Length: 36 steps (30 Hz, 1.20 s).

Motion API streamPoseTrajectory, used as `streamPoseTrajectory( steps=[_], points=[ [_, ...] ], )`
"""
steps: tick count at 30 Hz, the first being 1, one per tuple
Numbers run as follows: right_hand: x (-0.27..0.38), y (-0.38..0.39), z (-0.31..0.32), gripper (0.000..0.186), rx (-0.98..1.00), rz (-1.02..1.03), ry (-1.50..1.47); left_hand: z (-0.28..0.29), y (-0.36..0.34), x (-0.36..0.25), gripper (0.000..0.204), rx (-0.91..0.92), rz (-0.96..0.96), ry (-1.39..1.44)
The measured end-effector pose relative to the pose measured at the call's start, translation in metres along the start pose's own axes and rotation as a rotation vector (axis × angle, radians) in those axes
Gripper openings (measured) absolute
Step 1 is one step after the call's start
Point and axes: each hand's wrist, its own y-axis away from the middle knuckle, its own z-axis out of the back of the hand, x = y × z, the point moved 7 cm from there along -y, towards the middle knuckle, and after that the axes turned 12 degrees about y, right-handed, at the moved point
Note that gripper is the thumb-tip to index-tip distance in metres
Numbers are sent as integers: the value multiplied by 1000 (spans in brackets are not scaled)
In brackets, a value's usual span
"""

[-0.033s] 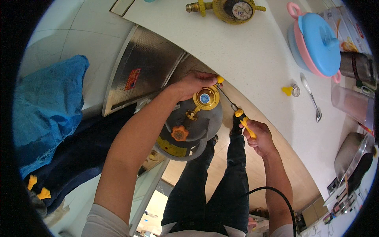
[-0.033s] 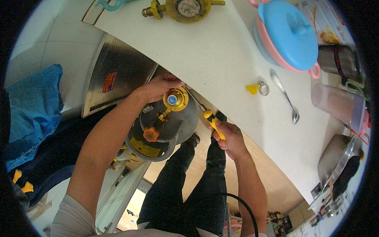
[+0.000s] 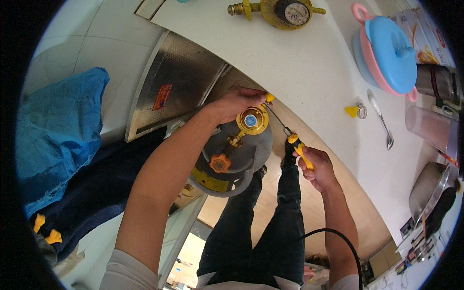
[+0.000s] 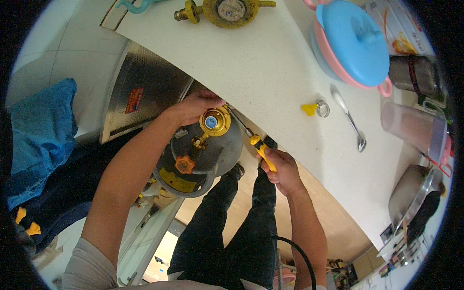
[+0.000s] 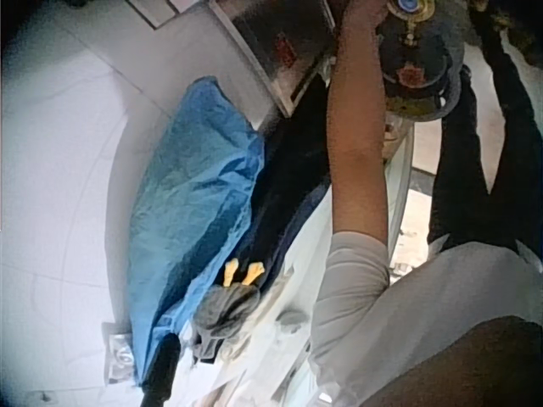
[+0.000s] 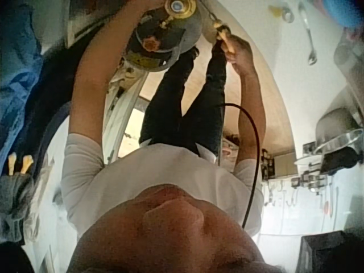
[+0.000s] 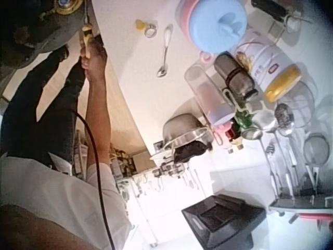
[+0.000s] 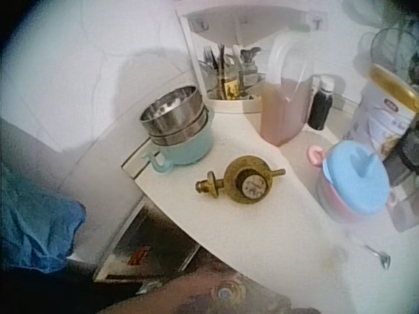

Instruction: The person removes a regulator from a gas cylinder, uses a screwdriver to adjust components on the cylinder valve, then reattaches the regulator and tightens the hose connection. The work occurs in a cluttered kitchen with a wok and cooking items nearby.

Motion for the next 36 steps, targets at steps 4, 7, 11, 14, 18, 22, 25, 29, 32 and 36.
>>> streamPoseTrajectory(
  steps=[4,7,11,14,18,22,25,29,32,36],
  points=[
    [-2,-1,1,38,15,10,-28,-6,5,-4,38,18,4,-6],
    [0,0,0,36,18,6,-15,-7,8,-6,39,45,5,-9],
    [-2,0,4,36,8,7,-12,-6,5,-3,39,59,8,15],
    [-1,0,4,36,3,10,-9,-4,7,-4,38,-5,31,-15],
    [-1,-2,3,42,11,-7,-30,-3,4,-1,36,1,43,19],
    [-4,-7,1,41,127,-95,-162,-3,4,-2,35,38,25,26],
    [-15,-15,9,41,316,-193,-380,-7,4,-4,36,56,8,13],
    [-19,-21,12,42,448,-308,-573,-7,1,-3,37,37,31,-16],
    [4,-13,15,42,96,-124,-88,-3,0,1,38,29,23,10],
    [12,-12,18,40,33,-23,203,-4,5,-5,38,-9,39,-29]
  ],
)
